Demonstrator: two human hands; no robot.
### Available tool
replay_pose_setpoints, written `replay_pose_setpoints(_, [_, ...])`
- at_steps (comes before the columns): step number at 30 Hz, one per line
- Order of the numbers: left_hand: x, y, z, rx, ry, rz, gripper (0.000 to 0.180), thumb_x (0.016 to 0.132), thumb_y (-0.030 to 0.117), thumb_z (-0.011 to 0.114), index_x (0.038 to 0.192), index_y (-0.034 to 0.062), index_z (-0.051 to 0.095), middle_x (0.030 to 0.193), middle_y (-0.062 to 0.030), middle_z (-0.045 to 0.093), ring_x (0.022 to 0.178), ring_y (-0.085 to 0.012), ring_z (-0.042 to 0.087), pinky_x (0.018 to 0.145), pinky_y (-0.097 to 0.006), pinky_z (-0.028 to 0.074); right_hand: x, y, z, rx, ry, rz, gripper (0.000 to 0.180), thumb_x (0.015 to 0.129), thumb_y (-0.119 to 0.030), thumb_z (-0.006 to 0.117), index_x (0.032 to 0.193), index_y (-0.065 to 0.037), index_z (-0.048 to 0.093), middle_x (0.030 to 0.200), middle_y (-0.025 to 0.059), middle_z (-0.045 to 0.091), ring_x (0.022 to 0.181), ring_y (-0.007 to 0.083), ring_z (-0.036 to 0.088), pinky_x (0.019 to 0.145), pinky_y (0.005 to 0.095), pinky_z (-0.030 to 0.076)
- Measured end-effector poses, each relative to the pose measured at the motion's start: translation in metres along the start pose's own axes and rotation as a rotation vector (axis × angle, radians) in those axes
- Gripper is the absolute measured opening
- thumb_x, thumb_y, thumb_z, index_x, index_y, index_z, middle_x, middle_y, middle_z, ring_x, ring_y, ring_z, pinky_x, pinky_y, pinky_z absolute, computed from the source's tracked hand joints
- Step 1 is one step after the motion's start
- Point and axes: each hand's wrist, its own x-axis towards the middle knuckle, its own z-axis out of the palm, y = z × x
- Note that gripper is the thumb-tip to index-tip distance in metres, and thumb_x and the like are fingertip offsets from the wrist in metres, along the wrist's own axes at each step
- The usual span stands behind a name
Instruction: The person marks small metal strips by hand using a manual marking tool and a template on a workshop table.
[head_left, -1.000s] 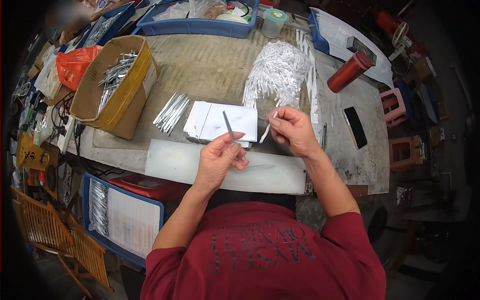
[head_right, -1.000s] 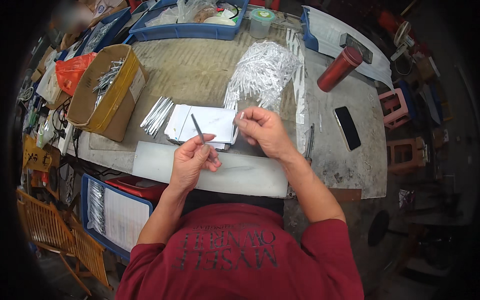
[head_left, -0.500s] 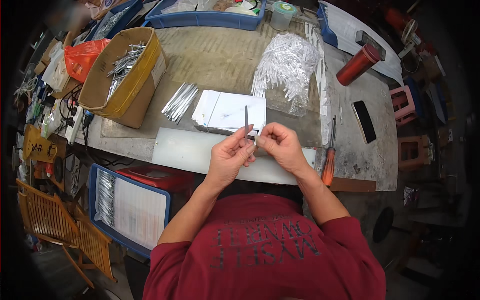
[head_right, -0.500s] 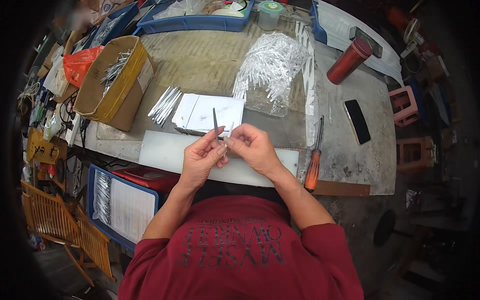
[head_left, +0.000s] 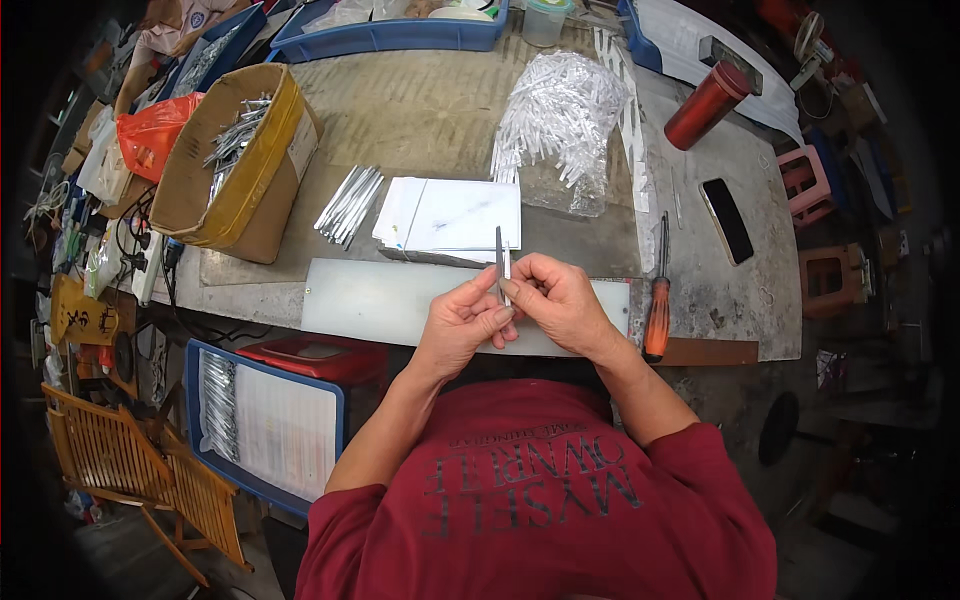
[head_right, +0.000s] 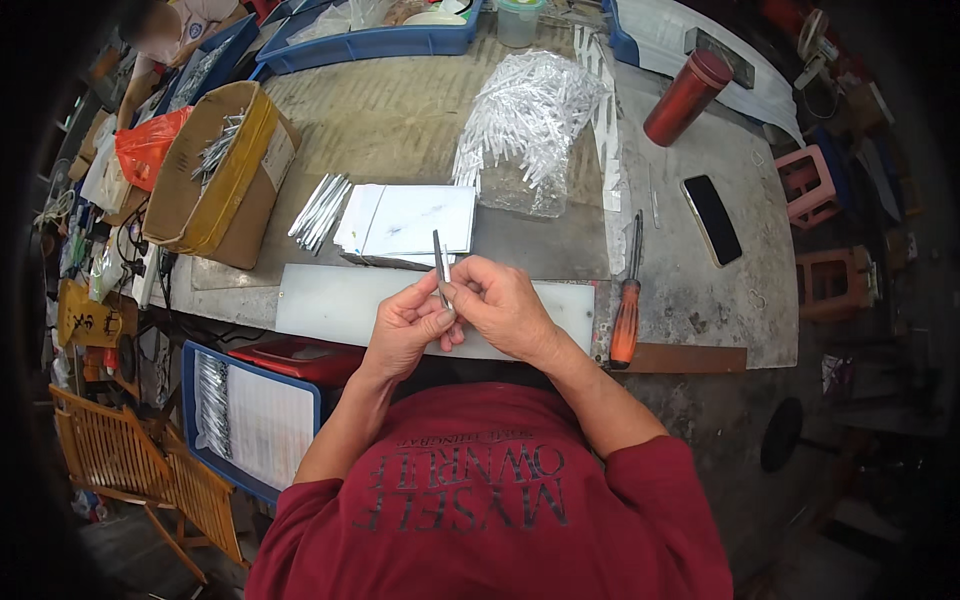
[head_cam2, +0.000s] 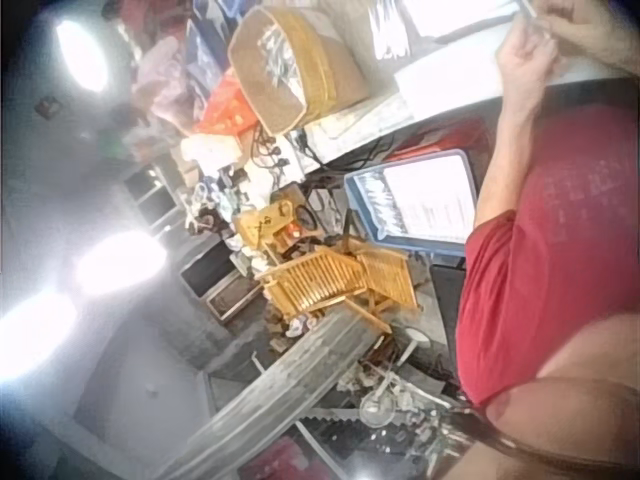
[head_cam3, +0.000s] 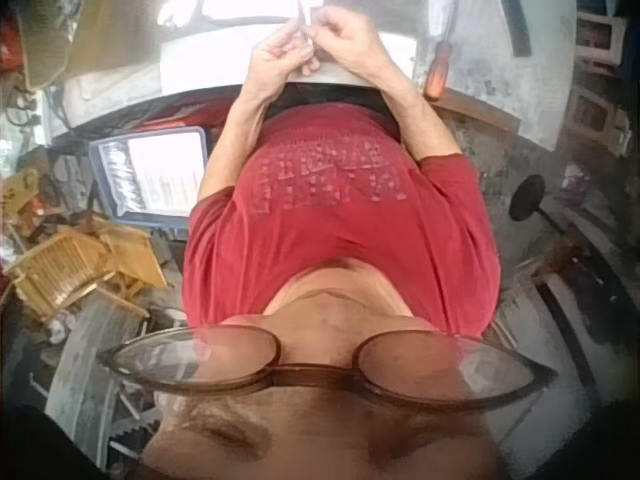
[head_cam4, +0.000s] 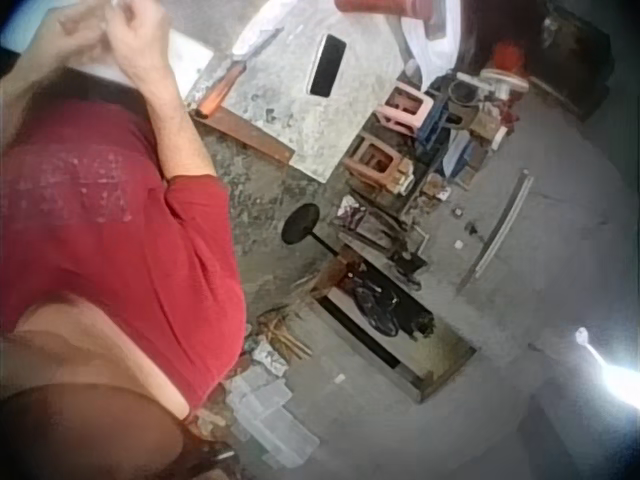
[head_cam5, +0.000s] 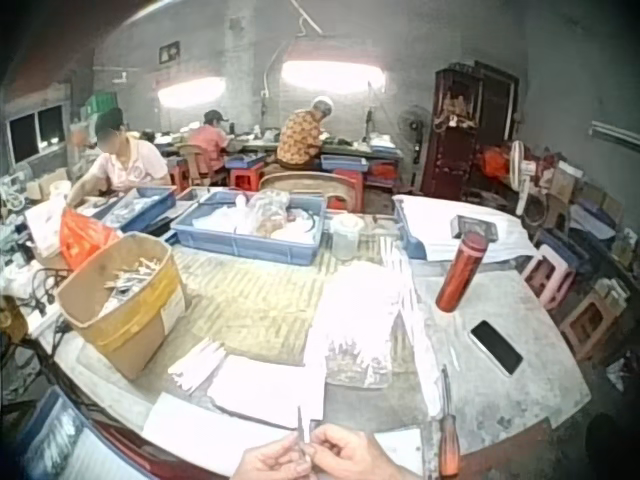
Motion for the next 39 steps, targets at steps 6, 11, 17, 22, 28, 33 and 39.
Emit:
replay_pose_setpoints(6, [-0.001,-0.002,0.002,0.038,-0.009,-0.015,0.052,0.080,-0.002,0.053,0.126,0.0139,0.037,0.077,-0.0089,0.057,0.063,-0.0145,0.056,0.049,-0.021,0.046,-0.002,0.007,0.001,-0.034,0.043,-0.027,0.017,0.082,-0.013,0.051,0.080,0.004,0.053,0.063,0.0061,0.057,0.057,0.0090,0.056,0.050,0.0244,0.045])
replay_pose_setpoints(11, [-0.002,-0.002,0.002,0.057,-0.012,-0.007,0.052,0.080,-0.001,0.053,0.127,0.0133,0.036,0.076,-0.0080,0.057,0.063,-0.0133,0.055,0.049,-0.021,0.045,-0.004,-0.001,0.003,-0.135,0.050,-0.040,0.016,0.082,-0.013,0.051,0.078,0.003,0.052,0.062,0.0078,0.058,0.056,0.0109,0.057,0.049,0.0254,0.045])
replay_pose_setpoints(17, [-0.004,-0.003,0.001,0.109,-0.004,-0.027,0.051,0.081,0.000,0.053,0.127,0.0133,0.036,0.074,-0.0063,0.056,0.062,-0.0112,0.054,0.049,-0.019,0.043,-0.005,-0.005,0.003,-0.244,0.035,-0.070,0.017,0.082,-0.013,0.051,0.077,0.003,0.051,0.062,0.0099,0.058,0.055,0.0130,0.059,0.049,0.0263,0.045])
replay_pose_setpoints(22, [-0.006,-0.004,0.000,0.141,-0.009,-0.022,0.053,0.081,0.002,0.052,0.129,0.0132,0.032,0.075,-0.0068,0.057,0.061,-0.0107,0.054,0.048,-0.018,0.041,-0.005,0.002,0.004,-0.236,0.042,-0.078,0.017,0.083,-0.013,0.051,0.077,0.003,0.052,0.061,0.0081,0.057,0.054,0.0125,0.058,0.049,0.0260,0.045])
replay_pose_setpoints(28, [-0.005,0.008,0.003,-0.014,-0.044,-0.094,0.062,0.080,0.007,0.056,0.132,0.0124,0.024,0.079,-0.0106,0.060,0.058,-0.0102,0.053,0.048,-0.017,0.039,0.000,0.007,0.001,0.386,-0.144,0.086,0.014,0.083,-0.013,0.055,0.081,0.000,0.053,0.066,-0.0012,0.051,0.056,0.0036,0.046,0.049,0.0169,0.036])
replay_pose_setpoints(33, [-0.009,0.010,0.009,0.083,0.069,-0.088,0.045,0.080,0.006,0.056,0.122,0.0065,0.039,0.077,-0.0095,0.060,0.057,-0.0091,0.052,0.047,-0.017,0.039,0.000,0.012,0.006,0.405,0.034,0.009,0.011,0.081,-0.012,0.057,0.080,-0.001,0.054,0.066,-0.0015,0.050,0.055,0.0020,0.043,0.047,0.0157,0.032])
replay_pose_setpoints(39, [-0.012,0.013,0.012,0.687,0.280,0.089,0.013,0.080,0.005,0.056,0.091,-0.0007,0.057,0.072,-0.0047,0.060,0.057,-0.0063,0.052,0.050,-0.018,0.042,0.000,0.023,0.004,0.008,0.171,-0.056,0.016,0.079,-0.014,0.059,0.081,0.001,0.054,0.068,0.0027,0.056,0.058,0.0069,0.050,0.052,0.0219,0.040])
